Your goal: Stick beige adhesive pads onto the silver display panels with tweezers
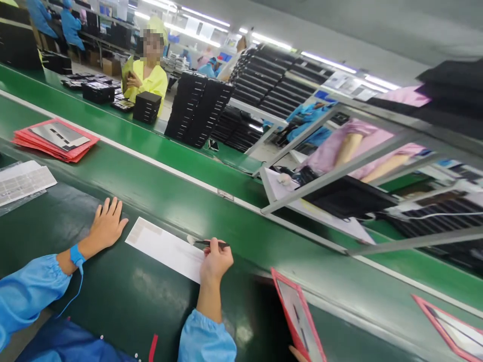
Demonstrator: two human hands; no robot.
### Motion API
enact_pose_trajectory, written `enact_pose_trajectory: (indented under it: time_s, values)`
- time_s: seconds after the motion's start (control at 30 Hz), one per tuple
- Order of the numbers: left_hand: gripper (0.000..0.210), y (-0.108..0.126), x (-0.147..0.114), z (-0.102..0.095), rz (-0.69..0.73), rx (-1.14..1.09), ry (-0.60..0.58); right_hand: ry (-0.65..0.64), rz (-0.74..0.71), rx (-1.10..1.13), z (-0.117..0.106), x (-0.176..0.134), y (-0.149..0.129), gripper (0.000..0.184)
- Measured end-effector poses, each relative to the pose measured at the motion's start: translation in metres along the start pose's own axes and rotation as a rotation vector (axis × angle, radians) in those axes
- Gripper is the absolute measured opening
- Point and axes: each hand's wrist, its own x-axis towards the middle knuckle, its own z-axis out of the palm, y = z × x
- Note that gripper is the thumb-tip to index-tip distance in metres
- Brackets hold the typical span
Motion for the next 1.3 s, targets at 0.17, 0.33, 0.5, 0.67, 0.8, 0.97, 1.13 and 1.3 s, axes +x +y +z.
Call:
enact_pose_trajectory:
  time_s: [0.17,0.33,0.5,0.67,0.8,0.97,1.13,1.3]
  values:
    - [0.068,-0.002,0.004,0.000,0.033,0.008,0.021,-0.001,0.011,-0.015,-0.005,0.011,0.005,0.038]
    - [0.064,-0.013,0.017,-0.006,0.036,-0.070,0.096,0.215,0.014,-0.015,-0.065,0.039,-0.027,0.032]
    - [0.055,-0.003,0.026,-0.028,0.140,-0.207,0.089,0.644,0.038,0.004,-0.197,0.055,-0.097,0.019]
    - [0.034,0.120,-0.016,-0.035,0.433,-0.402,-0.230,0.699,0.170,-0.012,-0.285,0.057,-0.123,0.018]
    - [0.031,0.260,-0.072,-0.018,0.515,-0.565,-0.573,0.575,0.272,-0.034,-0.301,0.051,-0.115,0.025]
    - [0.035,0.365,-0.096,0.008,0.304,-0.727,-0.841,0.459,0.314,-0.021,-0.310,0.023,-0.101,0.035]
    - [0.040,0.392,-0.092,0.030,0.074,-0.849,-0.926,0.464,0.264,0.067,-0.308,-0.004,-0.086,0.037]
    - [0.039,0.394,-0.080,0.041,-0.037,-0.955,-0.959,0.508,0.264,0.153,-0.297,-0.022,-0.083,0.032]
